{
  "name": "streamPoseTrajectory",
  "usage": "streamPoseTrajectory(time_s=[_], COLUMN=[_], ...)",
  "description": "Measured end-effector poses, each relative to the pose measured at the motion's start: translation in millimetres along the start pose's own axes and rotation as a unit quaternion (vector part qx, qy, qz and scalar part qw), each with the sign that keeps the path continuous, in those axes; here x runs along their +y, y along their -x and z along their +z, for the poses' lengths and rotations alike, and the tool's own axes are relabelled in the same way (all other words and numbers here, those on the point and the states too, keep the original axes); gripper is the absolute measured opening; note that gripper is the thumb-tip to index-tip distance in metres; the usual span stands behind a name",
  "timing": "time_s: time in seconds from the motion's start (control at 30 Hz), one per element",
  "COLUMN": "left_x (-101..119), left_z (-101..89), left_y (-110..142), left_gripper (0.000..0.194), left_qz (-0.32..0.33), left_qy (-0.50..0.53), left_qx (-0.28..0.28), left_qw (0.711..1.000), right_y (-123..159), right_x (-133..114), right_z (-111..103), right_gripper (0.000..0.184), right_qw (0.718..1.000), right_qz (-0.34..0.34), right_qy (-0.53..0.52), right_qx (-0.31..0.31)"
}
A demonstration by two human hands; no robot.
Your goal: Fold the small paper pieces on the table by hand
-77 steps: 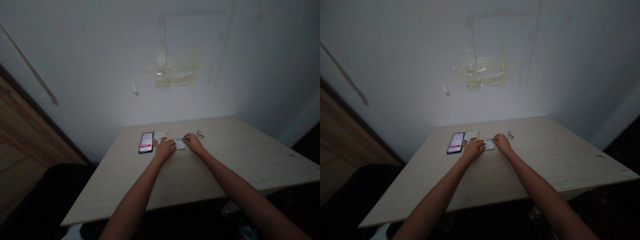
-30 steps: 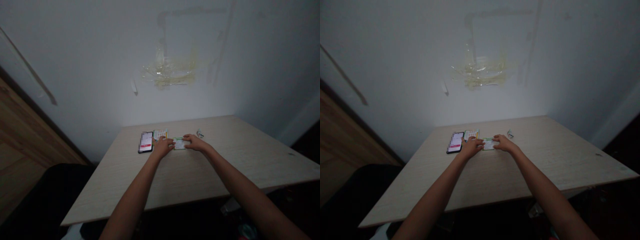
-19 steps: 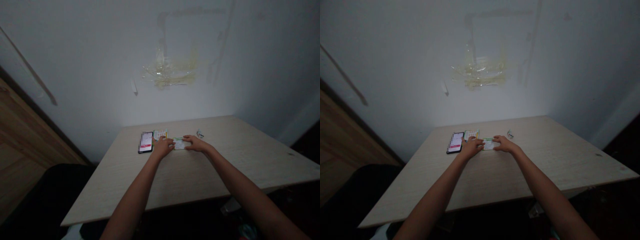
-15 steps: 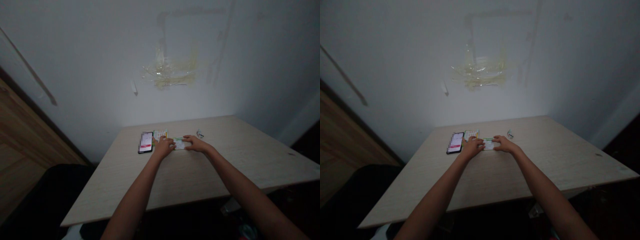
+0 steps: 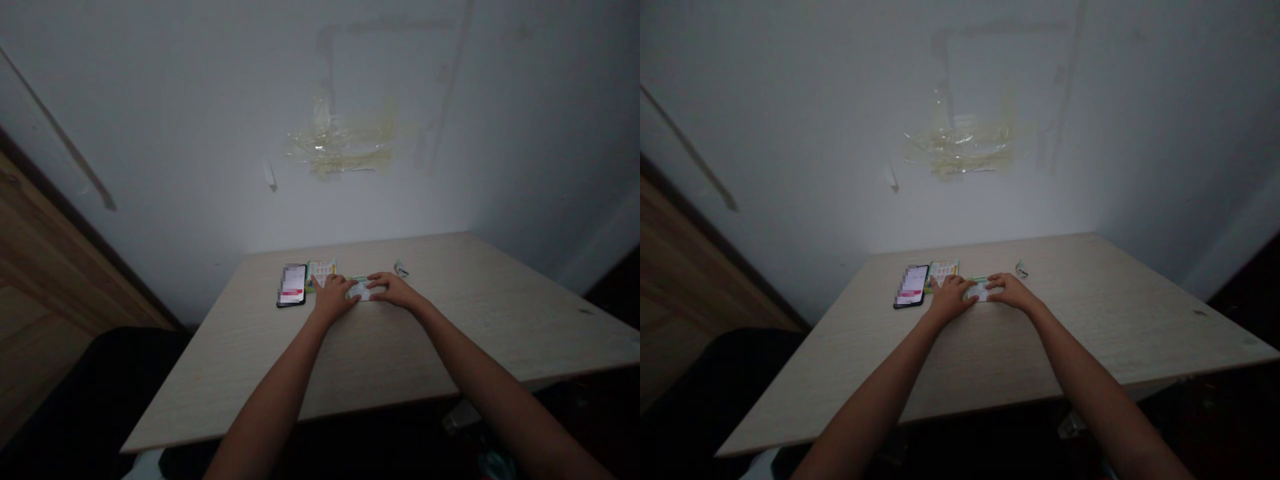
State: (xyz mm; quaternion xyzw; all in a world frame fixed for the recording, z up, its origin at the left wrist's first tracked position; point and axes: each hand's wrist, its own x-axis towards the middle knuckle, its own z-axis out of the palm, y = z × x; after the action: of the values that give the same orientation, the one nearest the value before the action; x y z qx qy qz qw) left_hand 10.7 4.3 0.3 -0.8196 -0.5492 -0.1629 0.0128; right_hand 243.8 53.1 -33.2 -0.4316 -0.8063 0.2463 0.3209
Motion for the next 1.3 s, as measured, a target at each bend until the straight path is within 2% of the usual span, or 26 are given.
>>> streamPoseTrajectory(time_s=[0.2,0.37,0.53,0.87,1.3], left_x=[-2.3,-1.8,-2.1,-2.4,-2.9], left_z=[-0.8,1.6,2.5,2.3,2.1], left_y=[4.2,5.3,5.4,4.7,4.9], left_gripper=[0.036,0.037,0.039,0.04,0.039], left_qz=[0.008,-0.005,-0.02,-0.021,-0.015], left_qy=[0.001,0.006,-0.005,0.006,0.006], left_qx=[-0.004,-0.021,-0.037,-0.037,-0.033], left_qw=[1.0,1.0,0.999,0.999,0.999], right_y=[1.6,3.0,2.5,-7.5,-19.2], right_x=[-2.3,-2.1,-4.7,-10.6,-3.7], right_z=[-3.0,-2.7,-0.6,2.4,10.1], right_gripper=[0.012,0.014,0.015,0.015,0.022], right_qw=[1.0,1.0,1.0,0.996,0.987], right_qz=[-0.019,-0.025,-0.007,0.023,0.035], right_qy=[-0.004,-0.009,0.012,0.06,0.135], right_qx=[-0.003,-0.003,0.025,0.057,0.077])
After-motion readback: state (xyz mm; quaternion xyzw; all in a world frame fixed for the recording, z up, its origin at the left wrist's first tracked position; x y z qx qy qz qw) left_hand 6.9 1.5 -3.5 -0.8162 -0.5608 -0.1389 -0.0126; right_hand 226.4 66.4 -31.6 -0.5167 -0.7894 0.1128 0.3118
